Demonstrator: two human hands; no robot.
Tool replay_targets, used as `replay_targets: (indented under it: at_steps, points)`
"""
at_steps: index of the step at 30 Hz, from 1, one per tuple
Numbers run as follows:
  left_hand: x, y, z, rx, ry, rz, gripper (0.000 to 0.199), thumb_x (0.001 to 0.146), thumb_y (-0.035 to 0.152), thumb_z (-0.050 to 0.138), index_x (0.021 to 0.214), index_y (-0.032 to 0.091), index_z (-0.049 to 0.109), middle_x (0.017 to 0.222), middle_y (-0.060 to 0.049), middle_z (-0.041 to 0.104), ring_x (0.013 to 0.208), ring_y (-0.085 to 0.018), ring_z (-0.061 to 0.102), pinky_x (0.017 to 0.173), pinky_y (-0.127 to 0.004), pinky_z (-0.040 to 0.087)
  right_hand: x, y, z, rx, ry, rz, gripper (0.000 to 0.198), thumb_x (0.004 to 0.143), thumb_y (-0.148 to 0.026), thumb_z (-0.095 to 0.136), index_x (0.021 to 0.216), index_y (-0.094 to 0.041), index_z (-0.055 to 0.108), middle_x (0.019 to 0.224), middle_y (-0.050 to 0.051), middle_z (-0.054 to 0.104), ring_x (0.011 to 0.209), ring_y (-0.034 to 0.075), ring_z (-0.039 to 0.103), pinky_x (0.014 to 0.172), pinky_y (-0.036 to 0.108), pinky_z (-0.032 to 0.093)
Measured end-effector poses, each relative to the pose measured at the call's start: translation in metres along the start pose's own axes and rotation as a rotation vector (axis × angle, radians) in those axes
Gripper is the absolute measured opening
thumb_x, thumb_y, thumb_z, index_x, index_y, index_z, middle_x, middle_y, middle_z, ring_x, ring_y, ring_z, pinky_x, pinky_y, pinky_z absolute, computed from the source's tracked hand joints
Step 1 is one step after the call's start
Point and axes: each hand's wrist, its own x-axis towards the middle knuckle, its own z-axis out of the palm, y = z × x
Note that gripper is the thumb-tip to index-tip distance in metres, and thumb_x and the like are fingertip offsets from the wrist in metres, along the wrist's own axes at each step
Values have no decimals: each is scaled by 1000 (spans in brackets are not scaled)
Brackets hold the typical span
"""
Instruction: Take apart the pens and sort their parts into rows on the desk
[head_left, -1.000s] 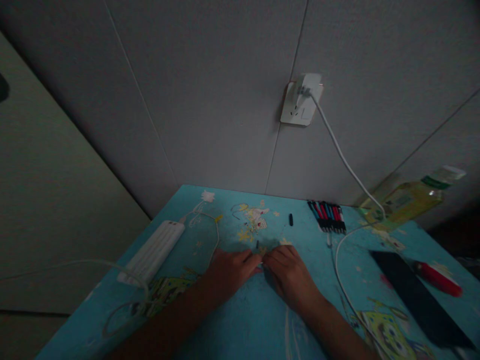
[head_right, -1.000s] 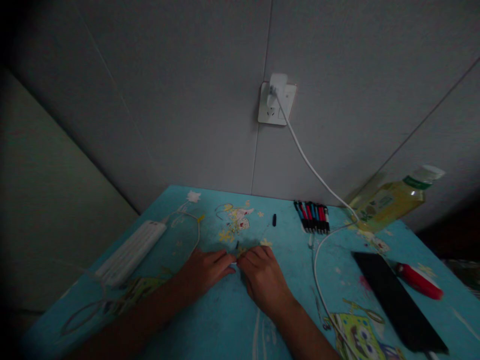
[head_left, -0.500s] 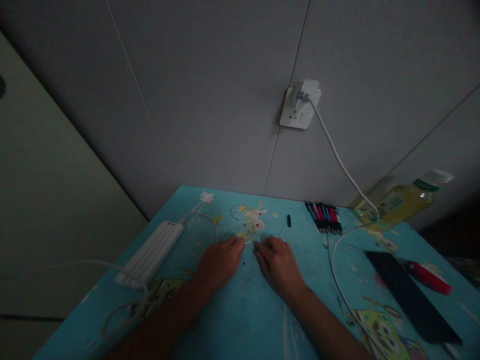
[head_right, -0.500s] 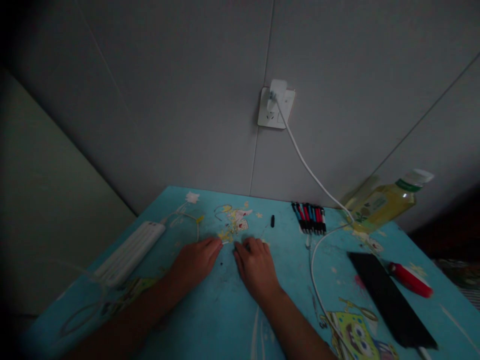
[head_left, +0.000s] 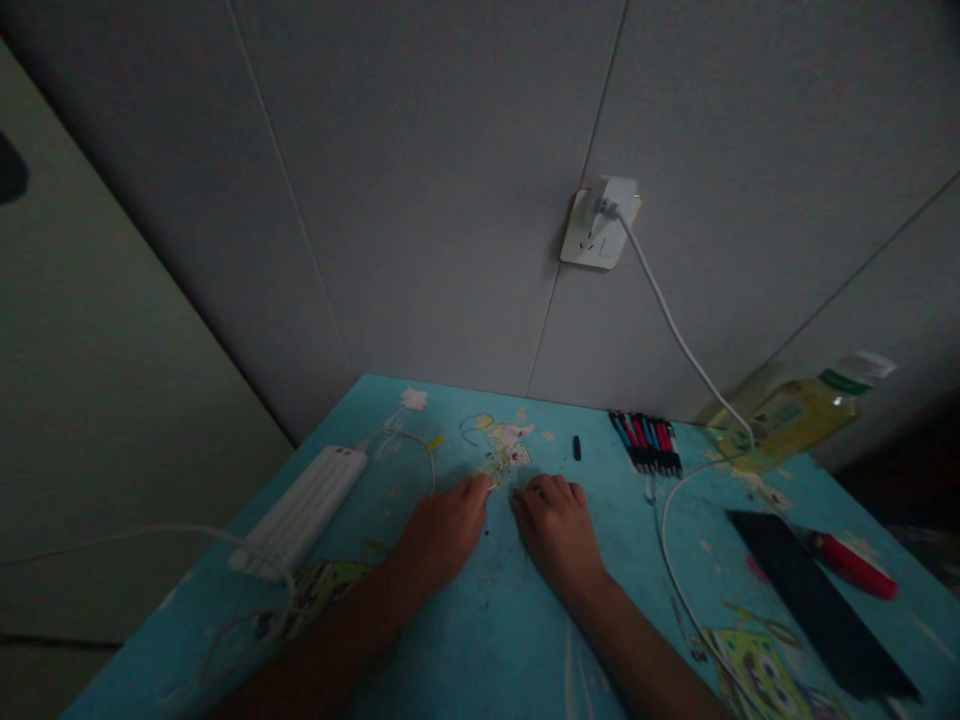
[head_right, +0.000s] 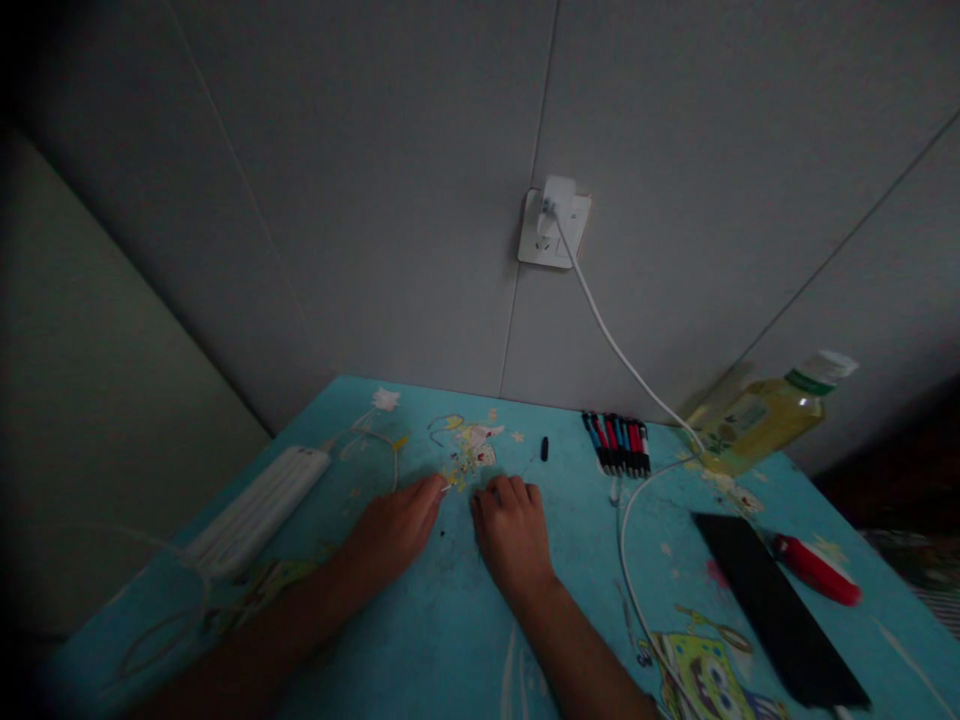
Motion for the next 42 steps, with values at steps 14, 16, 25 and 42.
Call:
replay_targets:
  at_steps: [14,16,25,42]
  points:
    - [0,2,-1,-85,-11,49,30,105,35,29,96,22,55,87,-2,69,76,-17,67,65,-26,40,-5,8,4,60,-31,-19,6,93,-19,61,94,-21,66,100,6,67,94,23,55,83,38,36]
    - [1,1,2,-101,-15,58,30,106,34,28,101,23,55,88,-2,70,77,-17,68,64,-26,40,-5,8,4,74,-28,-23,6,94,-21,60,96,-22,67,103,5,67,96,24,55,84,39,37]
    - [0,4,1,-71,-71,74,25,104,30,33,102,25,57,90,-2,70,80,-17,68,67,-25,42,-9,10,6,98,-18,-67,9,92,-22,65,99,-25,68,109,5,66,102,24,55,87,40,39]
    - [-4,11,-3,-27,-94,141,24,102,27,38,108,27,61,93,-2,68,81,-19,68,68,-26,45,-20,18,-3,423,53,-98,11,99,-19,50,99,-21,62,93,5,68,86,22,59,83,37,44]
